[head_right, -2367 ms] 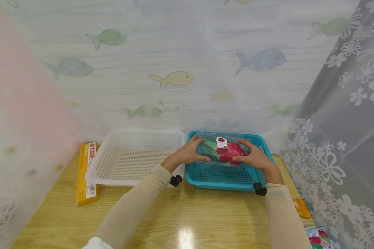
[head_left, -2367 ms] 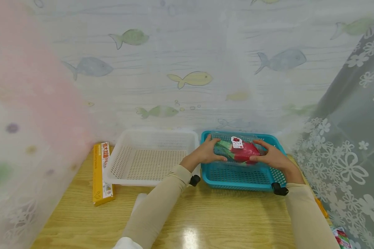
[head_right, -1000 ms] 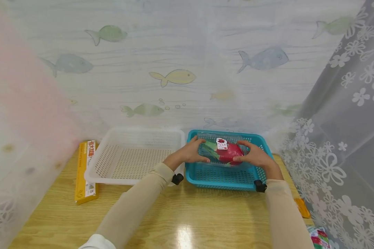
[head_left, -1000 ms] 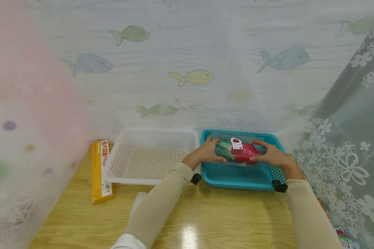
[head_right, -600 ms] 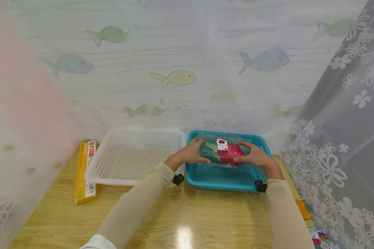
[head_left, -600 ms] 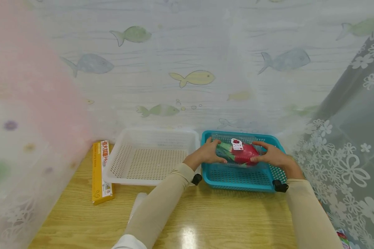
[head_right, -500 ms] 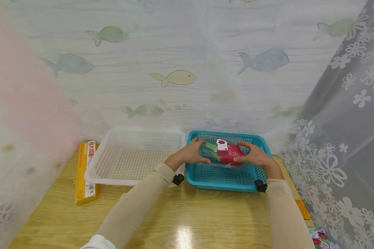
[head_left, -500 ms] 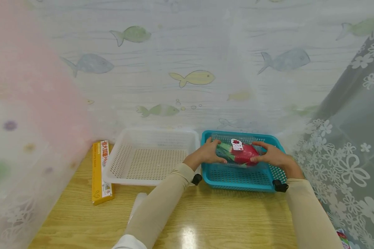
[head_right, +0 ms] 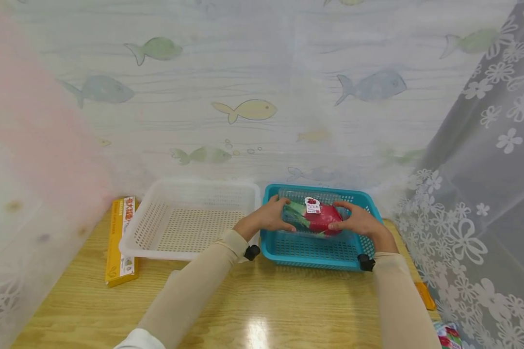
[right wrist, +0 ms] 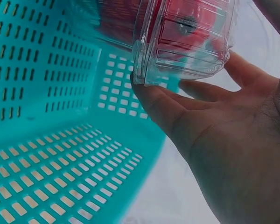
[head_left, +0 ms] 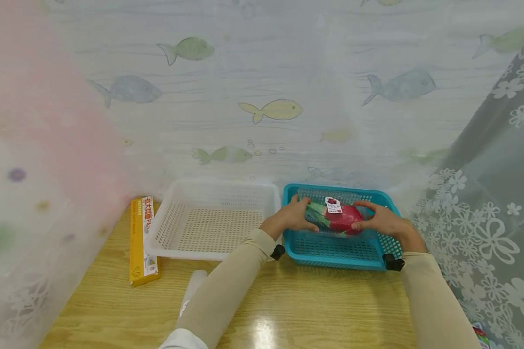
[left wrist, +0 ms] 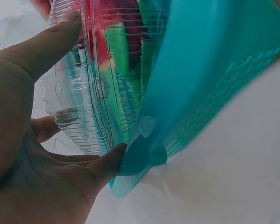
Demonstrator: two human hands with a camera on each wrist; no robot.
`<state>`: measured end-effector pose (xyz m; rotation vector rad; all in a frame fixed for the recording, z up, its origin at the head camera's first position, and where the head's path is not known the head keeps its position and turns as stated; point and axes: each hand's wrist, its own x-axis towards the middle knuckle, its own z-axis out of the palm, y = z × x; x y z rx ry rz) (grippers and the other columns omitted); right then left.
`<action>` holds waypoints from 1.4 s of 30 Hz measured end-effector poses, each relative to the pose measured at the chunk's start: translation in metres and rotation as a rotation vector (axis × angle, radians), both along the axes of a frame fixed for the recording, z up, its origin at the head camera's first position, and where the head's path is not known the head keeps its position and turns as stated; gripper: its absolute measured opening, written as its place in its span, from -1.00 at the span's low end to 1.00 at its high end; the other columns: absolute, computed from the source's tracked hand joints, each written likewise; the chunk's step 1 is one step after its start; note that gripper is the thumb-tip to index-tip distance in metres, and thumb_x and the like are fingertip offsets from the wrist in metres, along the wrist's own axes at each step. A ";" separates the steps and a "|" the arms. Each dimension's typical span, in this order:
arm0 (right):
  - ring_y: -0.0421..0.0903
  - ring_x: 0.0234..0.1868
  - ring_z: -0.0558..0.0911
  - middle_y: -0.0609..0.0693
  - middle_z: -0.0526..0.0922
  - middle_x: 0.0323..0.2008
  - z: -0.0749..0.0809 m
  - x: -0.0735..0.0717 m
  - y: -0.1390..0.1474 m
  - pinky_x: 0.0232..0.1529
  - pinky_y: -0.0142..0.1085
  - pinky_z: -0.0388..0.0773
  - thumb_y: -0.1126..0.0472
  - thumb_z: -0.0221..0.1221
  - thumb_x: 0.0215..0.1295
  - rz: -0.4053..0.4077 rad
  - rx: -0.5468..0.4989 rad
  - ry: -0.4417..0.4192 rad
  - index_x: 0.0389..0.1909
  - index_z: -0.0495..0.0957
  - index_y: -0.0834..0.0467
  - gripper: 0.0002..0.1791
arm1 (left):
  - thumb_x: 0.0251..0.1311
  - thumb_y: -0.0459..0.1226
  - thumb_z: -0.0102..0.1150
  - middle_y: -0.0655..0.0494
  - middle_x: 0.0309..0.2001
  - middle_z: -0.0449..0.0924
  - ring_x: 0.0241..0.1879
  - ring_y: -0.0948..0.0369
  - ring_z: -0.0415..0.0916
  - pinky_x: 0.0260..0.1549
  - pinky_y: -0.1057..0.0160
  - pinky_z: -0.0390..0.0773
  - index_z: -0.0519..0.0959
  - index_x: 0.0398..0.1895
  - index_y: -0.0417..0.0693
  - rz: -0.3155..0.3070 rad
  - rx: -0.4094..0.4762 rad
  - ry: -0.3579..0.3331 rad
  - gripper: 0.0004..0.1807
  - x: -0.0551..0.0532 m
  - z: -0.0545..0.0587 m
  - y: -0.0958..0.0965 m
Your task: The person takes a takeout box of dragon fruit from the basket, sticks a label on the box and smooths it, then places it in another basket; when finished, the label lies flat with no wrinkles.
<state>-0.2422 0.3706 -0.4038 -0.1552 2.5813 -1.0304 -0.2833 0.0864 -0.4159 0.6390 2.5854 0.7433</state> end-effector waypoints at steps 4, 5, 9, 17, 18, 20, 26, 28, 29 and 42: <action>0.54 0.38 0.27 0.50 -0.08 0.54 -0.001 -0.001 0.001 0.20 0.30 0.49 -0.07 0.33 0.35 0.004 0.005 0.009 0.60 0.01 0.25 0.01 | 0.23 0.06 0.40 -0.20 0.66 -0.26 0.50 -0.12 0.26 0.30 -0.06 0.51 0.11 0.61 0.07 0.001 -0.006 0.007 -0.02 0.001 0.000 0.000; 0.54 0.38 0.28 0.50 -0.07 0.54 -0.001 -0.001 0.001 0.19 0.29 0.49 -0.07 0.33 0.35 0.005 0.007 0.012 0.60 0.01 0.25 0.01 | 0.23 0.06 0.40 -0.20 0.66 -0.26 0.50 -0.12 0.26 0.30 -0.06 0.50 0.10 0.61 0.06 0.000 -0.004 0.007 -0.02 0.001 0.000 0.000; 0.53 0.37 0.28 0.50 -0.07 0.54 0.000 -0.001 0.001 0.19 0.30 0.49 -0.07 0.34 0.34 0.004 0.007 0.012 0.60 0.01 0.25 0.01 | 0.24 0.04 0.40 -0.20 0.66 -0.27 0.48 -0.13 0.28 0.29 -0.06 0.51 0.10 0.61 0.06 0.003 0.003 -0.001 -0.03 0.002 0.001 0.000; 0.53 0.36 0.31 0.51 -0.03 0.53 0.001 0.001 -0.001 0.20 0.29 0.50 -0.06 0.33 0.36 0.007 0.020 0.023 0.59 0.02 0.28 0.00 | 0.24 0.06 0.39 -0.20 0.66 -0.29 0.47 -0.13 0.30 0.27 -0.05 0.53 0.10 0.61 0.07 0.008 -0.001 -0.008 -0.03 0.002 0.001 0.002; 0.53 0.36 0.31 0.51 -0.03 0.53 0.001 0.001 -0.001 0.19 0.28 0.50 -0.06 0.33 0.36 0.008 0.022 0.024 0.59 0.03 0.28 0.00 | 0.24 0.06 0.38 -0.20 0.66 -0.29 0.47 -0.13 0.30 0.27 -0.06 0.52 0.10 0.61 0.07 0.008 -0.003 -0.008 -0.03 0.002 0.001 0.002; 0.52 0.35 0.32 0.51 -0.03 0.53 0.000 0.000 0.000 0.19 0.28 0.51 -0.06 0.33 0.35 0.011 0.023 0.025 0.59 0.03 0.29 0.00 | 0.24 0.07 0.38 -0.20 0.66 -0.28 0.48 -0.12 0.28 0.28 -0.06 0.52 0.10 0.61 0.08 0.008 -0.012 -0.006 -0.03 0.003 0.001 0.002; 0.51 0.37 0.30 0.49 -0.03 0.54 -0.002 0.000 0.001 0.21 0.30 0.48 -0.07 0.33 0.35 0.019 0.031 0.013 0.59 0.04 0.28 0.00 | 0.25 0.06 0.38 -0.21 0.66 -0.24 0.49 -0.12 0.27 0.30 -0.07 0.50 0.11 0.60 0.07 -0.001 -0.021 -0.001 -0.04 0.003 -0.001 0.004; 0.51 0.37 0.30 0.49 -0.02 0.54 -0.004 -0.001 0.002 0.21 0.31 0.46 -0.08 0.33 0.35 0.019 0.044 0.010 0.59 0.04 0.28 0.00 | 0.25 0.06 0.38 -0.21 0.66 -0.23 0.51 -0.12 0.24 0.32 -0.08 0.48 0.11 0.60 0.07 -0.001 -0.021 -0.004 -0.05 0.003 -0.003 0.004; 0.52 0.38 0.30 0.49 -0.02 0.54 -0.004 -0.001 0.003 0.21 0.31 0.46 -0.08 0.33 0.35 0.017 0.049 0.008 0.59 0.05 0.27 -0.01 | 0.25 0.06 0.38 -0.21 0.66 -0.23 0.52 -0.12 0.22 0.33 -0.08 0.47 0.11 0.60 0.07 -0.001 -0.021 -0.008 -0.04 0.003 -0.004 0.005; 0.54 0.36 0.33 0.51 0.00 0.52 -0.004 0.003 0.003 0.21 0.33 0.46 -0.06 0.33 0.36 0.017 0.060 0.017 0.57 0.07 0.31 -0.02 | 0.25 0.05 0.39 -0.23 0.66 -0.23 0.55 -0.14 0.16 0.36 -0.10 0.44 0.10 0.61 0.05 -0.009 -0.015 -0.027 -0.03 0.003 -0.007 0.006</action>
